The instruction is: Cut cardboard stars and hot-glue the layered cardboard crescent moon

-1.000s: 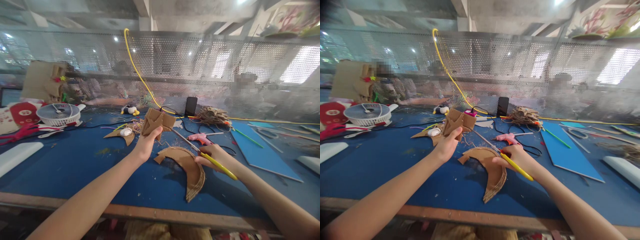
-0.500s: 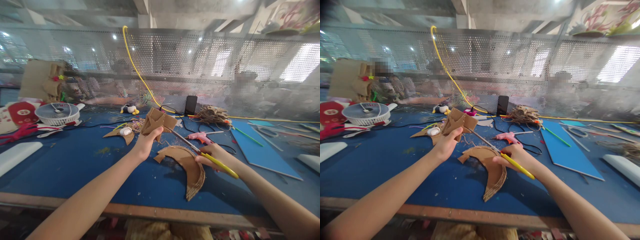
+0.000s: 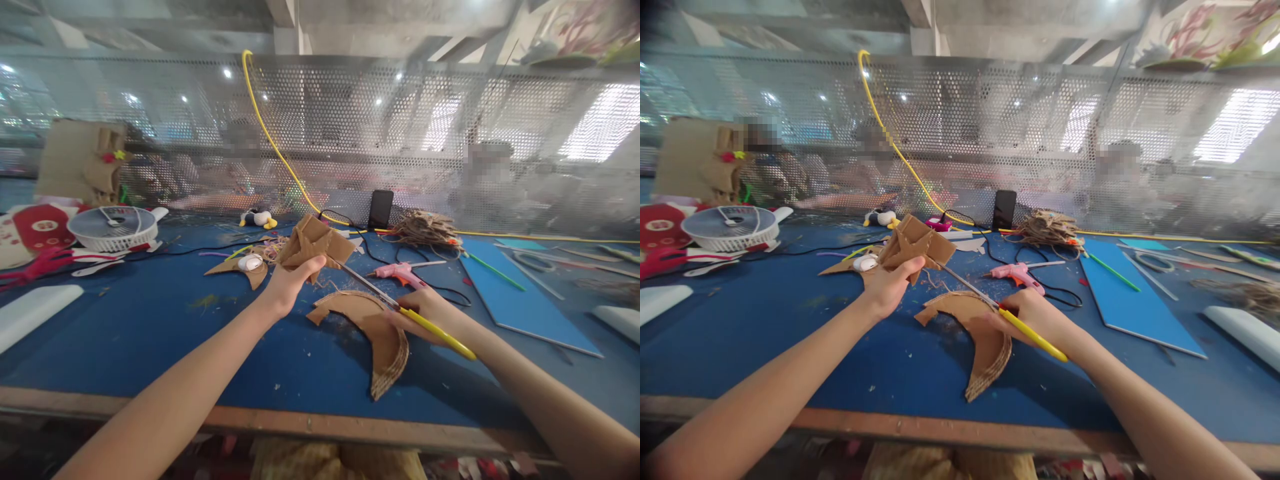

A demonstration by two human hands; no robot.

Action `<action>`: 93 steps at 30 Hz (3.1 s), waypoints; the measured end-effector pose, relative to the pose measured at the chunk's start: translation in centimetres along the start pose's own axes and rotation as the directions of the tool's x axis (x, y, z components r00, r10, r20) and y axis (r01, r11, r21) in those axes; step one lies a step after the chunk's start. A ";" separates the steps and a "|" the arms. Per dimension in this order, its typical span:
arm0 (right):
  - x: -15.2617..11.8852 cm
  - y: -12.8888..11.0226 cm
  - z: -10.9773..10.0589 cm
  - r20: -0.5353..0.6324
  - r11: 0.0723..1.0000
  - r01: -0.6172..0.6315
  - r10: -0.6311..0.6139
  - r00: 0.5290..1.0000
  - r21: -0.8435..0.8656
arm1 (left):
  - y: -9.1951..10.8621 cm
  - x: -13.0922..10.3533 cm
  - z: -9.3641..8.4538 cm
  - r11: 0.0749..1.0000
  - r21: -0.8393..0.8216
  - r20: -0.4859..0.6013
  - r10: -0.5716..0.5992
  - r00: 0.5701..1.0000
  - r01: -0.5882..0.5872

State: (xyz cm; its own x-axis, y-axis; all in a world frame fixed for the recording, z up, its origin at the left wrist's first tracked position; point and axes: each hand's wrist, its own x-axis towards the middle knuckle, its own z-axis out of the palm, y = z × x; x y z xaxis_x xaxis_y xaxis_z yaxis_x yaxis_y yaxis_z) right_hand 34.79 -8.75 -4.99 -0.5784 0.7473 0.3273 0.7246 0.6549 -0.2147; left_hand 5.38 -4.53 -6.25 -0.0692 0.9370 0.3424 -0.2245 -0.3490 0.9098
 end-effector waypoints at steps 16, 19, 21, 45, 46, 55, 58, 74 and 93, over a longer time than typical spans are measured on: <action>-0.2 -1.8 0.9 0.147 0.943 -0.292 0.270 0.951 0.157 | 0.7 0.5 -0.2 1.000 -0.013 0.065 -0.002 0.998 0.003; -0.1 -2.1 1.1 0.150 0.929 -0.317 0.292 0.944 0.190 | 0.5 0.6 -0.3 1.000 -0.025 0.061 -0.015 0.998 0.016; 0.0 -2.2 1.3 0.164 0.920 -0.335 0.305 0.938 0.204 | 0.5 0.7 -0.4 0.999 -0.035 0.045 -0.014 0.999 0.015; -0.3 -1.3 0.4 0.206 0.986 -0.159 0.164 0.965 -0.041 | 1.4 0.5 1.0 0.979 -0.190 -0.009 -0.073 0.997 0.070; -0.4 -1.1 0.4 0.202 0.988 -0.151 0.154 0.967 -0.032 | 1.4 0.5 1.0 0.981 -0.181 -0.009 -0.071 0.997 0.069; -0.3 0.5 -0.4 0.270 0.960 -0.088 0.014 0.963 0.266 | 2.0 -0.1 1.1 0.943 -0.260 0.020 -0.208 0.978 0.206; -0.4 0.7 -0.2 0.265 0.944 -0.082 -0.006 0.964 0.319 | 2.1 -0.3 1.1 0.932 -0.282 0.048 -0.225 0.973 0.229; -0.4 -1.4 -0.8 0.267 1.000 -0.023 0.022 0.964 0.000 | 2.4 -0.5 1.7 0.792 -0.523 0.115 -0.300 0.947 0.314; -0.3 -1.6 -1.1 0.190 0.998 -0.055 0.050 0.981 0.021 | 1.9 -0.4 1.6 0.811 -0.523 0.003 -0.306 0.952 0.262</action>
State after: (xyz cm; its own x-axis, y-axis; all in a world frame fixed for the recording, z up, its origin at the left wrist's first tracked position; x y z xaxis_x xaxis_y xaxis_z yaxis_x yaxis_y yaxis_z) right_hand 34.20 -10.19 -3.74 -0.6019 0.7870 0.1354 0.7475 0.6149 -0.2513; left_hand 6.52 -5.55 -4.30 0.0058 0.9988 0.0487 -0.7087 -0.0303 0.7049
